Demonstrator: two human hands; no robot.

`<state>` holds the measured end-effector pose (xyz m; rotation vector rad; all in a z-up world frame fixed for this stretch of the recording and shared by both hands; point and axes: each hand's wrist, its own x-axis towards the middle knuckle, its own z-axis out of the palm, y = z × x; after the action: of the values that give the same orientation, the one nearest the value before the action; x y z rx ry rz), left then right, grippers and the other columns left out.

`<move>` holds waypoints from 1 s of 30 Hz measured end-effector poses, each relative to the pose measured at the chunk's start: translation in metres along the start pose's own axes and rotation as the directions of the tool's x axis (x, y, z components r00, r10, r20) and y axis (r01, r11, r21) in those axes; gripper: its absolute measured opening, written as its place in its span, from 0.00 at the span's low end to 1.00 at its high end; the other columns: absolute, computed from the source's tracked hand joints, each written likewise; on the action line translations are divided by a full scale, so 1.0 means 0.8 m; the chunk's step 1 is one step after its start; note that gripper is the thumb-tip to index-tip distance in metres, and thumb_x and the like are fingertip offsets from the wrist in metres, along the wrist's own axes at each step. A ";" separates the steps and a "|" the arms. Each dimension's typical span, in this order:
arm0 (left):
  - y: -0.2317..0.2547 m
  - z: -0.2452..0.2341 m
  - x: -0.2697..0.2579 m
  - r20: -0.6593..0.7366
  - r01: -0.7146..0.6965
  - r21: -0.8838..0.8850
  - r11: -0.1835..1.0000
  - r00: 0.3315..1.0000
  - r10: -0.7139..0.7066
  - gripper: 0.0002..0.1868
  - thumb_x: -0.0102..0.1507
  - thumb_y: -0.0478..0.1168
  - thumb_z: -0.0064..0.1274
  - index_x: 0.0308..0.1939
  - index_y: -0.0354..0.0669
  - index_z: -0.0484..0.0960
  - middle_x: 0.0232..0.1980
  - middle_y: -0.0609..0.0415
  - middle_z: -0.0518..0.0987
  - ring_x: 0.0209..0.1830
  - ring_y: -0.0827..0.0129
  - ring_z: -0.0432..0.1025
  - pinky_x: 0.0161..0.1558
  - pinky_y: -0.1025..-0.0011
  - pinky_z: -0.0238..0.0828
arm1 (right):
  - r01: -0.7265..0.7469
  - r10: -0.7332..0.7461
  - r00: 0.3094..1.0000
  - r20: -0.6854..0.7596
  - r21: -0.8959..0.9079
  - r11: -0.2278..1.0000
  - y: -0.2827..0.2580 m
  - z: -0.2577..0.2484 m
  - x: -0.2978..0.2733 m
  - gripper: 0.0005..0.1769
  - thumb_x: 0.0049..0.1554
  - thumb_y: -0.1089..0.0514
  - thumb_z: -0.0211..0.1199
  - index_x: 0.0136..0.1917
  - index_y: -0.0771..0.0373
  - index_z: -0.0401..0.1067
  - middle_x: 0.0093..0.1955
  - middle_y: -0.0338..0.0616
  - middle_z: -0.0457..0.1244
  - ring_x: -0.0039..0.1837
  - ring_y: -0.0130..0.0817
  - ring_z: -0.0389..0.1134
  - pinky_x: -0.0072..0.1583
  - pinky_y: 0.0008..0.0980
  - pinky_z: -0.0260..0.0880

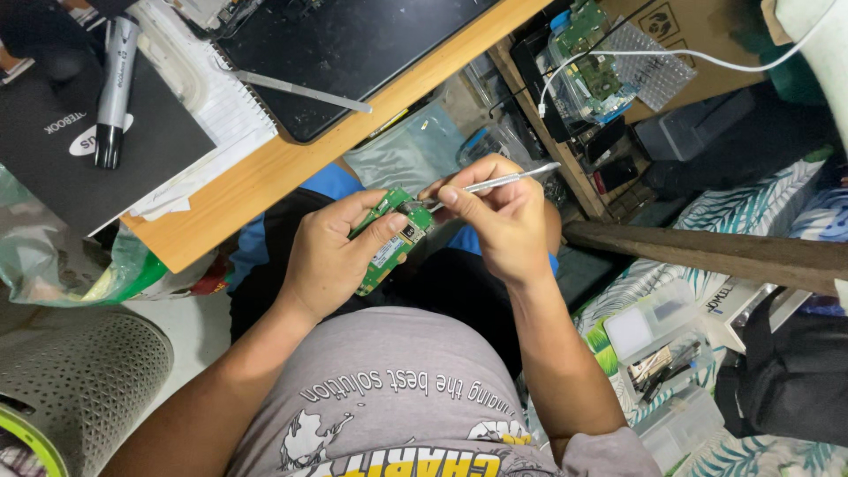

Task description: The person disassembles a small electronic device, removes a green circuit board, and uses pliers and tweezers to manipulate components on the board. They then pick up an orange mobile phone, remove its back cover, and use a screwdriver to unscrew the casing.

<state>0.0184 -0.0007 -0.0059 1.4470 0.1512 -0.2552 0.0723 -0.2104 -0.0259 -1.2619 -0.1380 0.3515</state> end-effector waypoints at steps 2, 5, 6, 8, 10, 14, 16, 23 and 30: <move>-0.004 -0.001 0.002 0.005 0.057 -0.052 0.997 0.998 -0.057 0.15 0.67 0.39 0.56 0.55 0.35 0.83 0.35 0.57 0.85 0.28 0.81 0.77 0.29 0.80 0.74 | 0.051 -0.049 0.997 0.064 -0.030 0.998 -0.006 0.005 -0.003 0.05 0.64 0.70 0.63 0.52 0.72 0.68 0.54 0.60 0.69 0.56 0.39 0.72 0.61 0.36 0.74; -0.008 -0.003 0.003 0.023 0.063 -0.075 0.995 0.998 -0.062 0.16 0.67 0.39 0.56 0.56 0.34 0.83 0.34 0.57 0.85 0.28 0.81 0.76 0.29 0.80 0.73 | 0.076 -0.067 0.994 0.086 -0.105 0.992 -0.019 0.010 -0.008 0.04 0.65 0.69 0.62 0.52 0.72 0.68 0.56 0.61 0.69 0.59 0.38 0.72 0.64 0.35 0.73; -0.008 -0.003 0.002 0.023 0.060 -0.065 0.996 0.998 -0.059 0.15 0.67 0.39 0.56 0.55 0.34 0.83 0.34 0.57 0.85 0.28 0.81 0.77 0.29 0.81 0.74 | 0.077 -0.066 0.995 0.080 -0.137 0.988 -0.024 0.011 -0.008 0.04 0.65 0.69 0.61 0.52 0.71 0.68 0.57 0.61 0.69 0.59 0.38 0.72 0.64 0.35 0.72; -0.008 -0.003 0.001 0.022 0.054 -0.045 0.998 0.998 -0.053 0.15 0.67 0.39 0.56 0.54 0.34 0.83 0.35 0.57 0.86 0.28 0.81 0.77 0.29 0.81 0.75 | 0.107 -0.102 0.993 0.062 -0.087 0.990 -0.033 0.011 -0.008 0.04 0.66 0.66 0.60 0.52 0.68 0.66 0.56 0.60 0.69 0.57 0.36 0.72 0.63 0.34 0.73; -0.010 -0.002 0.001 0.025 0.035 -0.060 0.998 0.999 -0.034 0.14 0.67 0.39 0.56 0.54 0.34 0.83 0.35 0.57 0.86 0.29 0.81 0.77 0.30 0.81 0.74 | 0.149 -0.146 0.988 0.055 -0.047 0.988 -0.038 0.011 -0.010 0.02 0.68 0.65 0.57 0.53 0.67 0.67 0.55 0.56 0.69 0.55 0.34 0.72 0.63 0.34 0.74; -0.012 0.001 -0.001 -0.008 0.002 0.005 1.000 1.000 -0.002 0.14 0.66 0.38 0.57 0.53 0.34 0.83 0.35 0.56 0.85 0.28 0.81 0.76 0.29 0.80 0.73 | 0.133 -0.112 0.990 0.080 -0.333 0.933 -0.041 0.008 -0.016 0.10 0.66 0.69 0.52 0.58 0.69 0.74 0.47 0.46 0.66 0.48 0.30 0.67 0.55 0.30 0.70; -0.015 0.003 -0.001 -0.021 -0.024 0.093 0.995 0.999 0.026 0.13 0.66 0.38 0.58 0.52 0.35 0.84 0.35 0.54 0.87 0.30 0.80 0.77 0.31 0.78 0.75 | 0.222 -0.128 0.971 0.201 -0.568 0.793 -0.043 0.006 -0.014 0.15 0.60 0.72 0.56 0.59 0.70 0.76 0.46 0.45 0.63 0.47 0.32 0.65 0.51 0.29 0.66; -0.023 0.000 -0.004 0.015 -0.157 0.295 0.943 0.987 0.159 0.15 0.63 0.40 0.59 0.52 0.36 0.83 0.41 0.45 0.87 0.41 0.75 0.83 0.41 0.73 0.78 | 0.436 -0.133 0.881 0.455 -0.670 0.601 -0.038 0.021 -0.011 0.28 0.45 0.80 0.61 0.57 0.64 0.78 0.47 0.44 0.65 0.48 0.33 0.69 0.49 0.27 0.70; -0.029 0.000 -0.005 0.078 -0.092 0.212 0.973 0.994 0.077 0.15 0.64 0.39 0.57 0.53 0.34 0.83 0.38 0.47 0.86 0.35 0.75 0.81 0.35 0.74 0.75 | 0.453 -0.233 0.875 0.424 -0.549 0.702 -0.018 0.002 -0.016 0.15 0.55 0.73 0.64 0.55 0.64 0.78 0.49 0.44 0.68 0.48 0.32 0.72 0.49 0.27 0.72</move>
<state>0.0083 -0.0024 -0.0274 1.6531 0.0050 -0.2580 0.0622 -0.2172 -0.0105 -1.8050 -0.8389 0.1732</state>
